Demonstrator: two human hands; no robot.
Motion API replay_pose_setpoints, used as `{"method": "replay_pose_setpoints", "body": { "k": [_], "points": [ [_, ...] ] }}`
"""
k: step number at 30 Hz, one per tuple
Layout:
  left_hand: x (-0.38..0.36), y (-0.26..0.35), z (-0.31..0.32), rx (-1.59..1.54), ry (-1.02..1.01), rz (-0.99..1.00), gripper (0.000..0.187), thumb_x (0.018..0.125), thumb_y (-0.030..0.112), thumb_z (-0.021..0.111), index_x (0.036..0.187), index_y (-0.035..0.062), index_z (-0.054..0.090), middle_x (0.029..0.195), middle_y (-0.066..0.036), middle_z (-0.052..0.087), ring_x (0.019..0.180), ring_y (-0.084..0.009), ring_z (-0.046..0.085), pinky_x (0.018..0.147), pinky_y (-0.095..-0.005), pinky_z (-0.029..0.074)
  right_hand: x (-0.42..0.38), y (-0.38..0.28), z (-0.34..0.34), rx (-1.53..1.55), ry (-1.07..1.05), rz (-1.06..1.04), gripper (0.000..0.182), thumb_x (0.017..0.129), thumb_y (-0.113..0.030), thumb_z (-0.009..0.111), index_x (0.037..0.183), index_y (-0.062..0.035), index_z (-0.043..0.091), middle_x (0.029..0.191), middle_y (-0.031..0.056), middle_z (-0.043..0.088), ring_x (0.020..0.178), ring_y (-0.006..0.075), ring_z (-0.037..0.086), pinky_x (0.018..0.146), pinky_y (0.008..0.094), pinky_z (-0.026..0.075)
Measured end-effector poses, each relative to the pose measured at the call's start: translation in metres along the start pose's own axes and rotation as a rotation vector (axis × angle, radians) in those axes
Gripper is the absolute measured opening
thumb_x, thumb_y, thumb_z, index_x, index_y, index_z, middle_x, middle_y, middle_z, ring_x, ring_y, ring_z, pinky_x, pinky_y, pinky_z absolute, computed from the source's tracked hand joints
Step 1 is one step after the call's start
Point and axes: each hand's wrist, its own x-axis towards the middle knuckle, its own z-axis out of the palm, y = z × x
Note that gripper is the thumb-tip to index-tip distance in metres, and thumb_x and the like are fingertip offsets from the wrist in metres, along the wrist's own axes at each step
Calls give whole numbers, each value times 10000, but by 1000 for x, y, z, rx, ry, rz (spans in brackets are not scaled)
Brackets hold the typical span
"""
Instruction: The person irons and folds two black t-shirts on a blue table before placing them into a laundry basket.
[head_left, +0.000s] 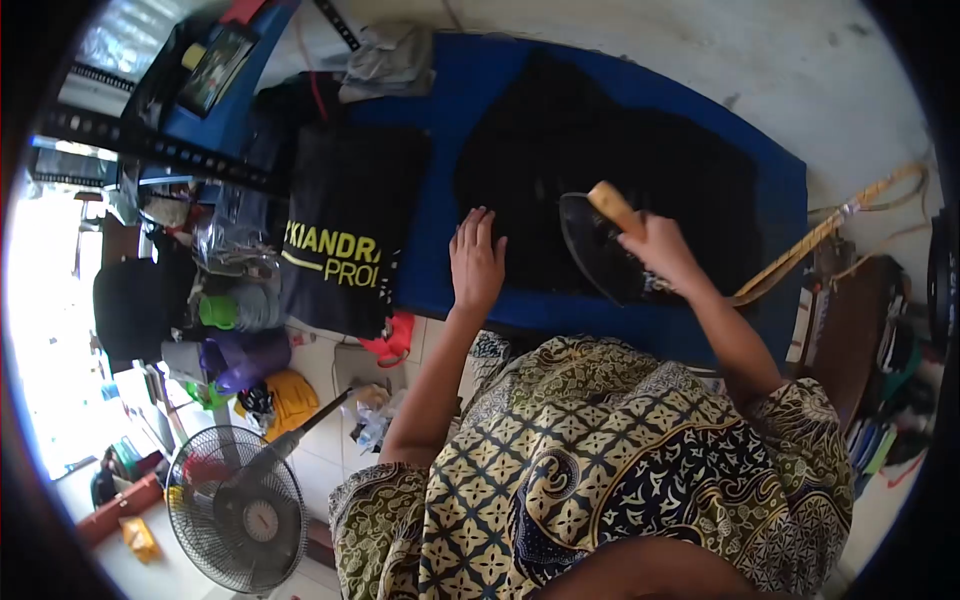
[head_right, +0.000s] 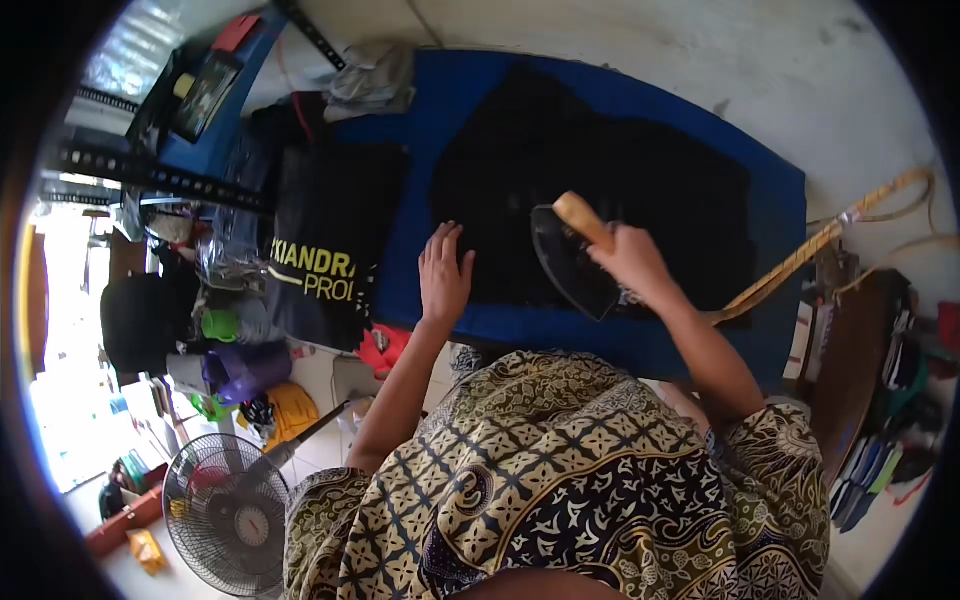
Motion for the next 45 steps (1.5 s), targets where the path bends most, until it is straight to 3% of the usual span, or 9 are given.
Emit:
{"method": "replay_pose_setpoints", "body": {
  "k": [3,9,17,18,20,28,31,35,45],
  "points": [
    [-3,0,33,140,-13,-33,448,840,237,537,1229,50,414,1283,-113,418,1219,-258,365,1004,-417,276,-16,57,-53,198,149,195,227,790,-167,606,894,33,582,559,37,532,449,102,519,398,235,402],
    [-20,-1,47,444,-185,-161,609,867,365,485,1349,57,276,1399,-104,279,1316,-251,213,1056,-511,121,-36,253,-167,462,372,471,234,770,-184,648,694,-28,490,491,-8,423,368,93,408,339,254,317],
    [42,2,53,384,-139,-138,503,892,296,465,1307,37,351,1372,-122,328,1295,-266,261,1048,-487,172,-29,447,-255,388,507,743,314,760,-228,656,956,2,570,629,84,549,510,194,544,446,318,421],
    [59,-2,55,343,-124,-153,472,897,278,460,1291,32,376,1360,-127,348,1286,-270,280,1045,-470,201,-22,438,-255,400,510,751,314,760,-228,656,956,2,570,629,84,549,510,194,544,446,318,421],
    [100,-17,65,349,-100,-123,440,900,253,458,1274,29,398,1326,-131,390,1259,-278,321,1022,-450,251,2,366,-248,-1022,779,285,403,772,-220,640,1107,-32,518,931,137,582,858,265,569,685,367,449],
    [247,-58,101,398,-165,-280,362,806,174,599,1141,70,510,1131,-137,552,1068,-304,507,866,-428,413,166,289,-200,-770,676,-274,403,740,-68,613,1121,-132,498,1025,65,558,1031,267,486,813,508,352],
    [268,-70,99,392,-393,-431,383,727,187,683,1064,69,545,1048,-153,586,986,-321,549,826,-426,435,191,284,-212,-424,35,-6,261,729,-29,610,971,-71,523,806,71,542,836,223,524,746,422,393],
    [277,-91,63,266,-501,-266,346,684,157,721,954,18,554,895,-145,606,864,-294,583,740,-370,451,187,304,-253,-271,275,-228,174,708,38,607,807,-10,472,652,62,399,588,138,396,577,260,361],
    [162,-65,-20,-370,-110,-206,258,686,-2,682,904,-3,542,859,-114,603,823,-205,583,705,-301,446,-16,230,-238,-293,374,-171,188,711,46,601,787,-9,439,689,67,355,589,162,357,557,275,325]
  ]
}}
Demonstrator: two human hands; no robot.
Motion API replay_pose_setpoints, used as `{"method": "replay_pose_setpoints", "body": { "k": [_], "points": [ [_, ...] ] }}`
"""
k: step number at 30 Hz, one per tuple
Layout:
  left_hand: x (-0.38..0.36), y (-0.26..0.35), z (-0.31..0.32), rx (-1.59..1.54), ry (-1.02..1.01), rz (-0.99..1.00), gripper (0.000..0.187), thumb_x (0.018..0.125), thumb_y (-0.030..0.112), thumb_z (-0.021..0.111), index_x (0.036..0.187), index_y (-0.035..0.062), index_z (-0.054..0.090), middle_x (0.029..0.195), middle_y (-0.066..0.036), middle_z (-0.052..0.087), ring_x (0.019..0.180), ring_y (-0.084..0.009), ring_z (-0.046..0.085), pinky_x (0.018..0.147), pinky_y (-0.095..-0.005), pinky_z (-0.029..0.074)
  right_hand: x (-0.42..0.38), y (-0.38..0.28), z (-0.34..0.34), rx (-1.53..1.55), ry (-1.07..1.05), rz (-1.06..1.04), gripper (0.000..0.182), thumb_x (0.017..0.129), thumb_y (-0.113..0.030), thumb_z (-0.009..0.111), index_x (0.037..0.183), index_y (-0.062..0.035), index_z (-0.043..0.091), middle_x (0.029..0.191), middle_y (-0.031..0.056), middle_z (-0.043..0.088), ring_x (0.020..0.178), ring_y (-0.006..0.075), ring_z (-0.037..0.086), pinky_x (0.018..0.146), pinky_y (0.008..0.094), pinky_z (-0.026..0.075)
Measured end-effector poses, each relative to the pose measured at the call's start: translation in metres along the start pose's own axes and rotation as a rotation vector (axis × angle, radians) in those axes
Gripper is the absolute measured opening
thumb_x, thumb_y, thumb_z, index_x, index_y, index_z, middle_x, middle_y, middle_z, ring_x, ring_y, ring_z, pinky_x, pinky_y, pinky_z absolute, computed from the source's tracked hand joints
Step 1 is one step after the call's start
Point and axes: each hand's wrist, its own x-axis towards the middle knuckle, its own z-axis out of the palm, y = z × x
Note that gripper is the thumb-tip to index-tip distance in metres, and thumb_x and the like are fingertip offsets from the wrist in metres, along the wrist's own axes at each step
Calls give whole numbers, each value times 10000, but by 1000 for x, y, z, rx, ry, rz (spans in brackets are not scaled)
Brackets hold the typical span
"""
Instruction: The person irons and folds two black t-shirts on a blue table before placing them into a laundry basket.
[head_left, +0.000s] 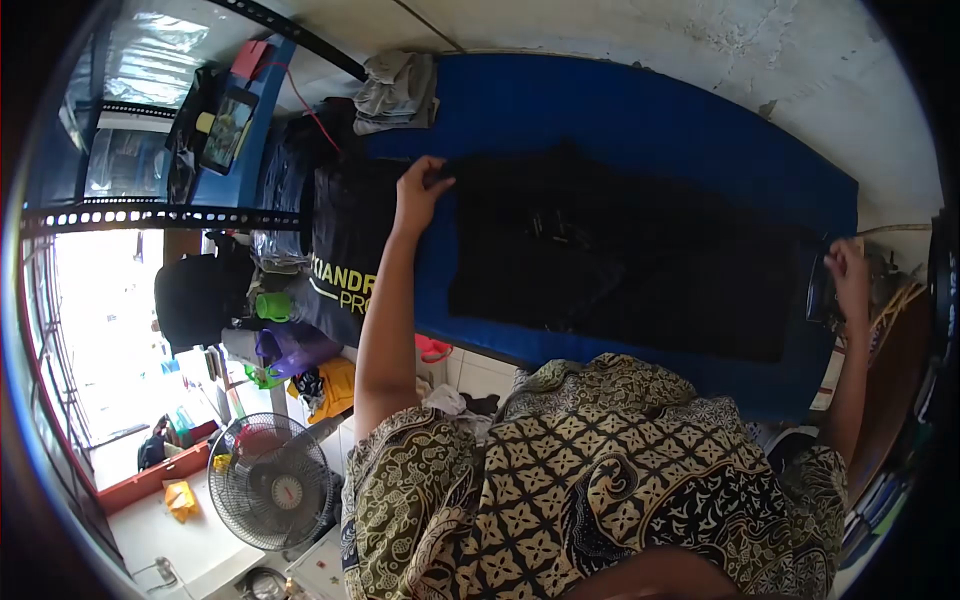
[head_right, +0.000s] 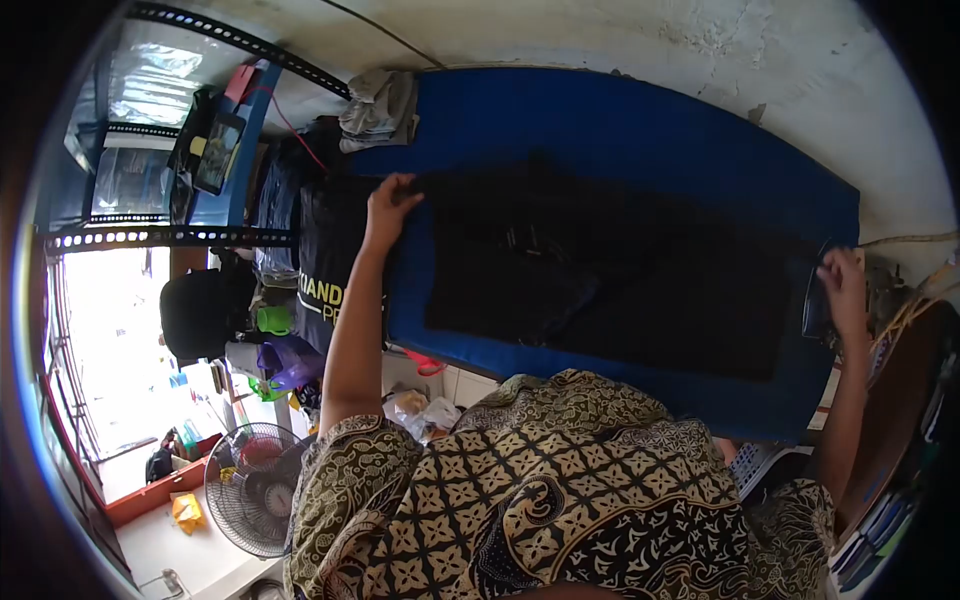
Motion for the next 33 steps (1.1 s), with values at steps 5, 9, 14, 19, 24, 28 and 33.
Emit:
{"method": "replay_pose_setpoints", "body": {
  "k": [5,9,14,19,24,28,33],
  "points": [
    [-78,-32,-10,163,-187,136,231,662,-35,669,871,3,577,868,-123,615,794,-217,595,691,-303,455,-64,-28,19,-104,-225,189,223,673,24,639,774,-11,443,721,77,433,625,195,443,587,309,371],
    [-84,-45,-2,243,-289,24,212,676,-52,634,874,15,601,823,-132,617,775,-241,599,690,-316,462,-57,-88,87,221,-128,92,218,711,-84,684,806,-6,505,783,117,529,740,227,549,637,348,432],
    [-34,-60,33,231,66,-260,179,741,51,628,920,53,632,822,-132,634,778,-267,618,672,-364,478,30,-195,213,244,-297,108,383,790,-436,592,814,-55,621,794,120,578,798,246,571,665,368,446],
    [-19,-38,44,392,0,-491,223,727,145,686,925,57,634,864,-107,647,825,-249,620,714,-352,486,61,-294,265,96,-294,147,351,775,-402,613,886,-70,626,928,119,568,950,280,506,791,435,395],
    [-18,-52,50,333,-30,-542,235,729,118,681,948,60,614,851,-94,646,817,-236,624,697,-369,493,-24,-293,243,309,-725,-555,227,733,-211,667,904,-77,600,1028,86,539,1055,247,446,915,489,270],
    [-18,-45,54,358,7,-521,247,747,99,652,979,55,581,898,-97,629,849,-247,608,723,-373,483,-100,-270,245,139,-568,-779,217,704,-115,658,901,-67,582,1013,78,544,1057,226,468,928,476,269],
    [-54,-5,69,568,184,143,266,749,88,624,1001,50,546,996,-100,549,964,-282,516,829,-400,412,-105,-264,220,335,-370,-555,257,677,-48,616,927,-55,559,1016,89,542,1060,253,471,929,454,274]
  ]
}}
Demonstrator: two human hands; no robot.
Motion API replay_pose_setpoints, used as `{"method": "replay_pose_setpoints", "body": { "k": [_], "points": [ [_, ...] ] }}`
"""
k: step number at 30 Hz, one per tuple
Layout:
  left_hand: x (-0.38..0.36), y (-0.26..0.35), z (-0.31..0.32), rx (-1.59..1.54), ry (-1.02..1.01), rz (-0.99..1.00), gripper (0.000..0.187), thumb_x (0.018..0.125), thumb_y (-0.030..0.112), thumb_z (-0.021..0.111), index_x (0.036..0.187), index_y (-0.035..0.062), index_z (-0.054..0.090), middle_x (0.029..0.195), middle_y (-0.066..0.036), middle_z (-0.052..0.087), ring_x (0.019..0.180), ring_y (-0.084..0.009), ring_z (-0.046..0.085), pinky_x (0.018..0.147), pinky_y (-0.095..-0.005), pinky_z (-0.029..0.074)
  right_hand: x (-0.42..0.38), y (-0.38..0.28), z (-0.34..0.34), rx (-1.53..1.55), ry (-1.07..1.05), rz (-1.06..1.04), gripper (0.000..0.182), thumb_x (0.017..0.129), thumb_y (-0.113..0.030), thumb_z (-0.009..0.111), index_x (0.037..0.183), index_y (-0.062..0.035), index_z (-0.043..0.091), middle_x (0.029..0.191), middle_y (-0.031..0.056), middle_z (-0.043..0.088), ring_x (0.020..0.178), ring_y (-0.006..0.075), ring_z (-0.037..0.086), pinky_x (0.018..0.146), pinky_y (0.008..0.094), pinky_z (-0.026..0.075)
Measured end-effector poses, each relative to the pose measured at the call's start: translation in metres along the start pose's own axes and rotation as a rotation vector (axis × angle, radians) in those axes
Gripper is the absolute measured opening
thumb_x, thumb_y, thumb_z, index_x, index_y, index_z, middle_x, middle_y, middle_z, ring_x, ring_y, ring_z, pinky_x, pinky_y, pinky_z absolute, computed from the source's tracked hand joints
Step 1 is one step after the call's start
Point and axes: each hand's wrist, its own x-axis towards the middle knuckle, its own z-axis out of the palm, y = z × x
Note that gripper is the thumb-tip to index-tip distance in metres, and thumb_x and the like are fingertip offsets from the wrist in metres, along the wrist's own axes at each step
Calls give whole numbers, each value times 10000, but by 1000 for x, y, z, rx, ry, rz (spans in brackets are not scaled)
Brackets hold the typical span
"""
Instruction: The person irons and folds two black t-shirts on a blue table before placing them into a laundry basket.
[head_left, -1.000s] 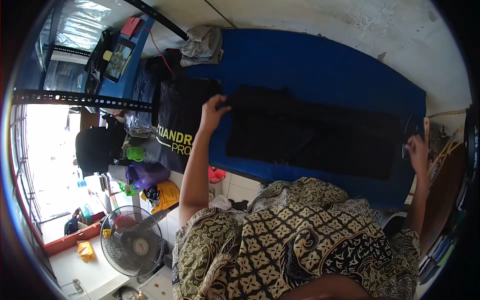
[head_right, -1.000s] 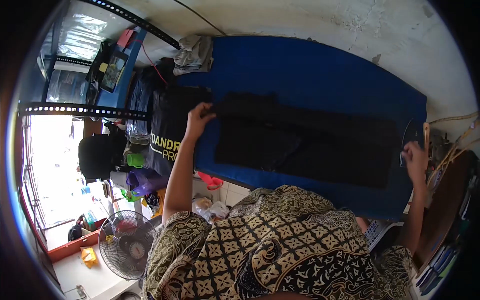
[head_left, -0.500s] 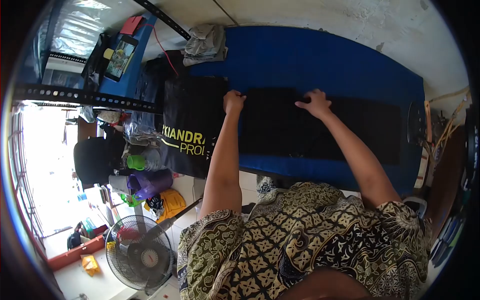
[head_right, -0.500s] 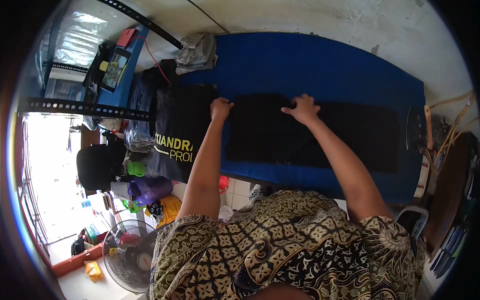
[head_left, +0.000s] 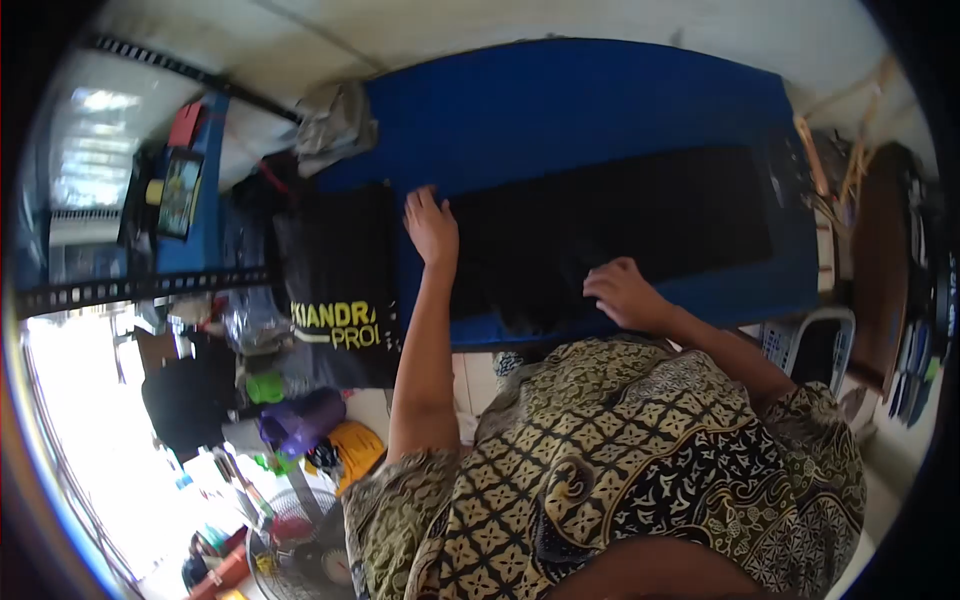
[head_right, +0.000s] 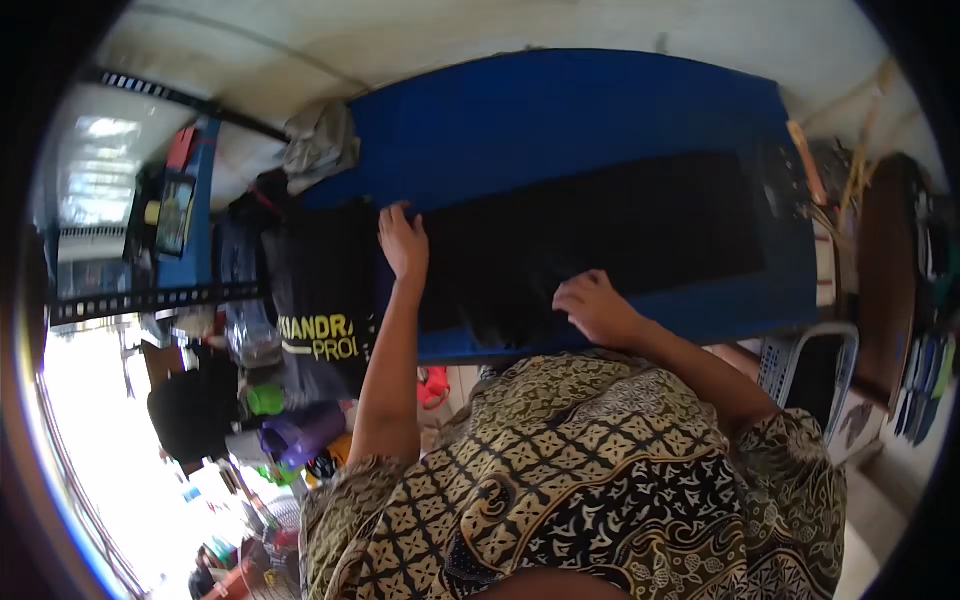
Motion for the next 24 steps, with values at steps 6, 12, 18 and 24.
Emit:
{"method": "replay_pose_setpoints", "body": {
  "k": [6,12,18,24],
  "points": [
    [-79,120,23,-305,-375,647,407,758,225,621,1104,37,517,1199,-144,467,1146,-295,422,947,-420,348,-84,68,-46,-498,409,656,473,612,7,578,1073,-57,491,1107,119,501,1100,276,442,921,422,298],
    [-109,159,58,-19,-402,792,391,739,194,594,1074,8,517,1221,-155,457,1204,-285,385,986,-423,332,-160,150,-80,-974,326,823,504,760,-23,423,1256,-112,424,1304,77,435,1188,224,410,997,421,274],
    [-108,162,46,-120,-308,819,168,692,-4,509,857,27,527,1035,-137,581,1067,-276,527,852,-365,440,-198,155,-116,-879,366,667,416,769,-31,421,1164,-109,525,1156,62,562,1110,205,488,990,404,288],
    [-120,174,39,-92,-265,879,142,675,24,517,814,49,526,876,-92,579,898,-241,568,707,-332,444,-169,163,-128,-793,456,699,384,733,21,452,1086,-84,560,1167,67,551,1111,224,483,954,398,321]
  ]
}}
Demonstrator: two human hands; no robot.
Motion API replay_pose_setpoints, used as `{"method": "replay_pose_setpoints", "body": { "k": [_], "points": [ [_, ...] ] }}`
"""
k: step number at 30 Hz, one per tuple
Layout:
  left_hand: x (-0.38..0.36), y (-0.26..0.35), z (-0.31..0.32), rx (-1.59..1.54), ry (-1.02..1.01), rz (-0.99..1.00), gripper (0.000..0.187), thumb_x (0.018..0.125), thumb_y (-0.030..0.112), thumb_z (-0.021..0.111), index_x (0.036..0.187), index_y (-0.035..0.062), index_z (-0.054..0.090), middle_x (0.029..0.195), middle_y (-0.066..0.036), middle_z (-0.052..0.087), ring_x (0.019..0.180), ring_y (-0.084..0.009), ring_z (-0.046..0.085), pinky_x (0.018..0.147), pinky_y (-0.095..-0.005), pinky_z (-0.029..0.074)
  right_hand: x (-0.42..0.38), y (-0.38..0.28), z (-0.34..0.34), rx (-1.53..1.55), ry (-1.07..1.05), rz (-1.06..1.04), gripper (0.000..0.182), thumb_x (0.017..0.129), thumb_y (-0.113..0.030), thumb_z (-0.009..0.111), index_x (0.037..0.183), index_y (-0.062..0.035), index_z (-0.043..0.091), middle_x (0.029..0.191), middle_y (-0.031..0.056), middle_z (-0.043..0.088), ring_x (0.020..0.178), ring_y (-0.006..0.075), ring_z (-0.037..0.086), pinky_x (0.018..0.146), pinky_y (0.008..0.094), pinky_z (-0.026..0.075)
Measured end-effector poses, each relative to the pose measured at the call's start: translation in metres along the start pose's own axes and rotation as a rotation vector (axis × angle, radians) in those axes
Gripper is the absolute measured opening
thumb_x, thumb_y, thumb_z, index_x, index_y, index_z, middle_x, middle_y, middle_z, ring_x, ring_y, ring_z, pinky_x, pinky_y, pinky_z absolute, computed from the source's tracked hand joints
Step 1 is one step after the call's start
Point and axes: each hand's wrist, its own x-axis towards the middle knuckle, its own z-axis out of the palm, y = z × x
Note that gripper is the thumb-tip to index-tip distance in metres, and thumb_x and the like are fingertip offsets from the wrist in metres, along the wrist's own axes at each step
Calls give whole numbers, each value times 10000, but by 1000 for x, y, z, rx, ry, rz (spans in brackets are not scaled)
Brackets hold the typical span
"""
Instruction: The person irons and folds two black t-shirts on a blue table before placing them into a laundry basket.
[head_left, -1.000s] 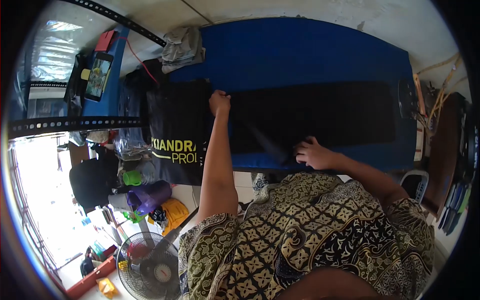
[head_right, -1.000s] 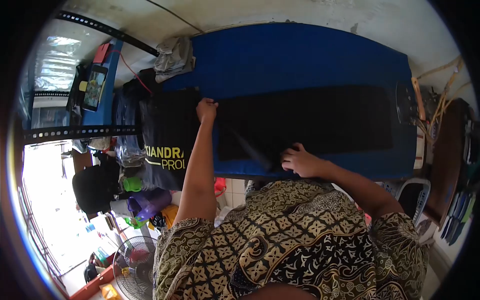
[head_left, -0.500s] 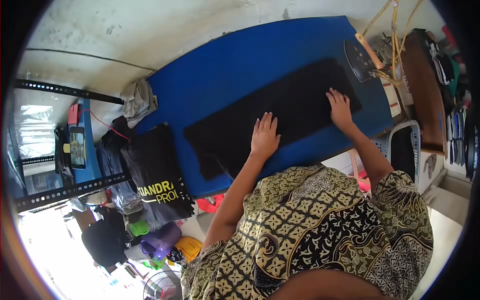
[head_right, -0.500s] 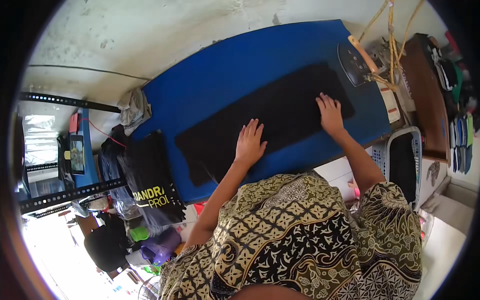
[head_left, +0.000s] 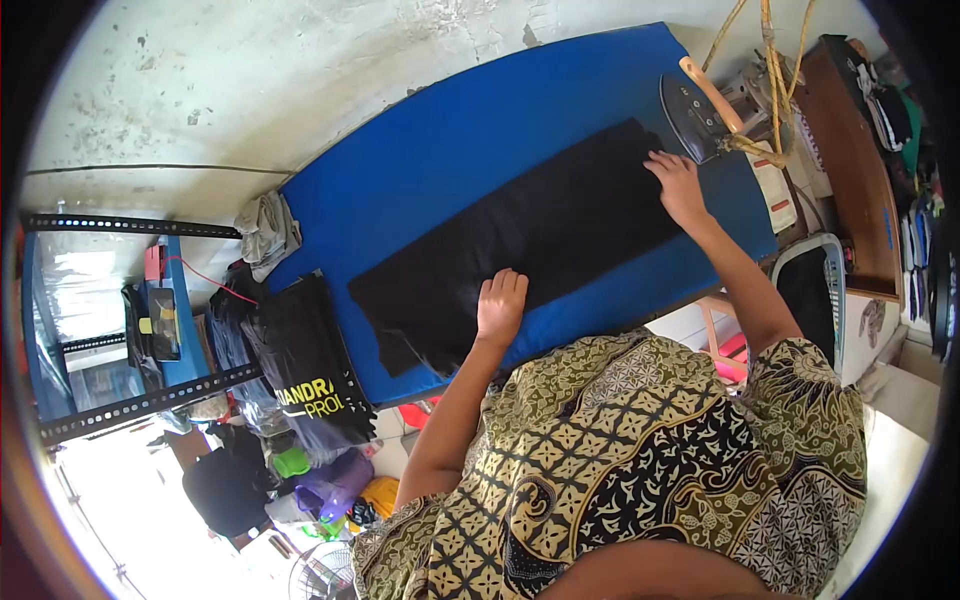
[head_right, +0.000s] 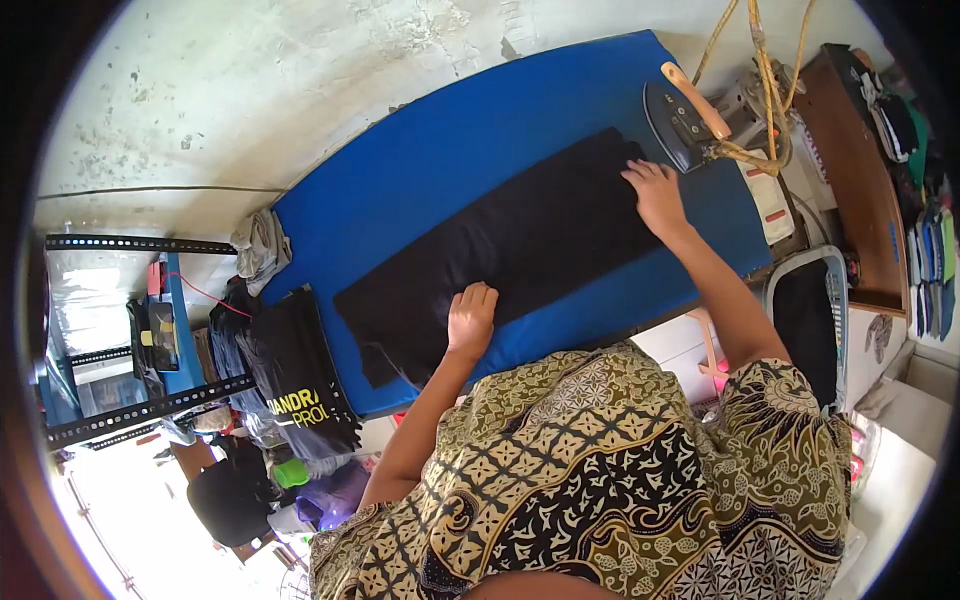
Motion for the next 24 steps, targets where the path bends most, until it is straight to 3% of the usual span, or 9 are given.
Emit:
{"method": "replay_pose_setpoints", "body": {
  "k": [3,5,7,10,15,18,21,22,24],
  "points": [
    [4,2,1,60,-156,-62,121,662,22,513,774,67,509,755,-69,519,776,-229,536,639,-332,415,38,-23,13,249,237,-35,341,730,33,451,1040,-46,567,1166,75,547,1102,242,488,927,403,334],
    [4,-1,7,111,-108,-30,48,704,103,506,740,106,475,699,-38,470,688,-199,499,593,-331,394,48,-25,26,303,181,-85,317,801,-29,450,1107,-42,530,1211,82,514,1139,244,458,947,410,324],
    [2,0,7,124,-158,-47,49,703,97,503,744,105,477,706,-40,477,700,-199,504,596,-330,395,51,-24,48,198,27,-32,345,872,-155,445,1203,-58,458,1298,85,432,1206,234,390,978,421,301],
    [7,-1,10,117,-229,-105,106,675,59,509,772,95,490,722,-53,489,724,-214,508,609,-335,395,57,-15,48,155,46,63,422,898,-266,442,1268,-72,390,1363,78,347,1257,225,319,1005,432,271],
    [3,-2,8,48,-314,-177,167,636,37,537,791,88,499,731,-64,480,736,-235,500,637,-354,389,70,12,25,-46,12,36,558,792,-295,584,1264,-71,388,1357,98,348,1251,236,330,978,435,305],
    [0,-1,-5,-42,-159,-251,177,610,39,560,776,84,518,793,-65,502,763,-232,504,663,-363,378,112,41,-92,-180,-41,331,606,704,-302,668,1173,-24,403,1149,132,515,1058,303,490,827,426,414],
    [-13,0,-9,-57,-64,-361,179,599,17,556,766,79,541,852,-66,531,793,-229,513,665,-357,379,103,157,-32,-96,58,630,612,648,-354,725,1036,39,461,798,165,599,720,339,593,621,420,467],
    [-17,0,-10,-55,-41,-423,167,626,25,561,784,76,546,854,-68,532,806,-227,517,674,-353,382,104,163,-23,-94,49,612,612,648,-354,725,1036,39,461,798,165,599,720,339,593,621,420,467],
    [-21,2,-13,-62,7,-515,155,657,14,557,802,69,552,851,-75,537,813,-232,527,688,-351,396,109,170,-18,202,-114,926,639,620,-423,748,977,49,507,740,142,585,654,253,600,545,364,471]
  ]
}}
